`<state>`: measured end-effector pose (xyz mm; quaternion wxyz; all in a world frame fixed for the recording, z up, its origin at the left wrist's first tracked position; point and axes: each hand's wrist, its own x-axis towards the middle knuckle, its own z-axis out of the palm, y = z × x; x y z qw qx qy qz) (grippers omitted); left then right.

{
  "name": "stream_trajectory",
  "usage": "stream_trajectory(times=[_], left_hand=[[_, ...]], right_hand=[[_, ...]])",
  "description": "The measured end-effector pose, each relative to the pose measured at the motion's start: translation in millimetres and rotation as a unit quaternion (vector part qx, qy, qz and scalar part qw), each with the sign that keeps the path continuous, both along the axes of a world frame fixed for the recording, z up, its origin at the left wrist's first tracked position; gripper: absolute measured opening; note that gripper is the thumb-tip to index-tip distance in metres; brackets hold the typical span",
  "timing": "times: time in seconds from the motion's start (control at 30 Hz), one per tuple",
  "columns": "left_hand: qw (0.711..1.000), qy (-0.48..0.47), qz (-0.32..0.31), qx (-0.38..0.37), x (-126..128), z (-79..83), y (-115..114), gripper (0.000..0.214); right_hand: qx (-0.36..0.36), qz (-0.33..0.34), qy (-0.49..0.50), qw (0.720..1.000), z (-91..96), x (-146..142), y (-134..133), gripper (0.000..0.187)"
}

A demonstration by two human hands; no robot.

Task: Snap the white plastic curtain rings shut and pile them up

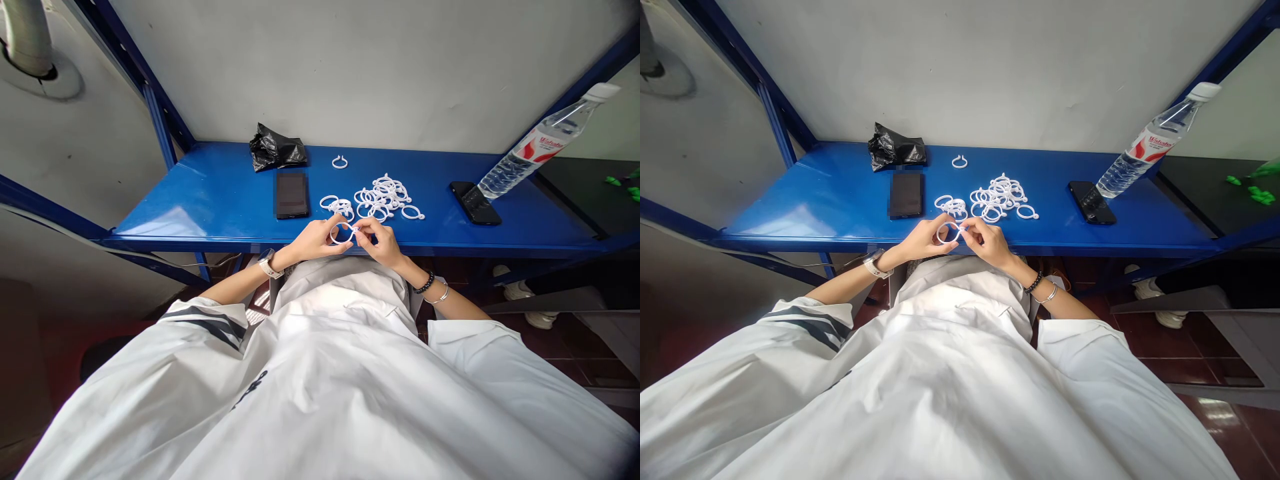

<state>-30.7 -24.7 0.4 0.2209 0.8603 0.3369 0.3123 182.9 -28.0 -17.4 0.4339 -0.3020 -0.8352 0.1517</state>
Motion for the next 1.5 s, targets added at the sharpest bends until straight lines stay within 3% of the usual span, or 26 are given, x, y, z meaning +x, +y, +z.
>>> stream_trajectory(times=[0.77, 1.5], left_hand=[[1.000, 0.006, 0.001, -0.024, -1.6, 2.1, -0.8, 0.053], [0.999, 0.022, -0.001, -0.029, -1.7, 4.6, -2.2, 0.051]], right_hand=[[-0.085, 0.047, 0.059, 0.993, 6.0, 0.8, 0.5, 0.024], [-0.107, 0.062, 0.045, 0.991, 6.9, 2.5, 0.8, 0.027]])
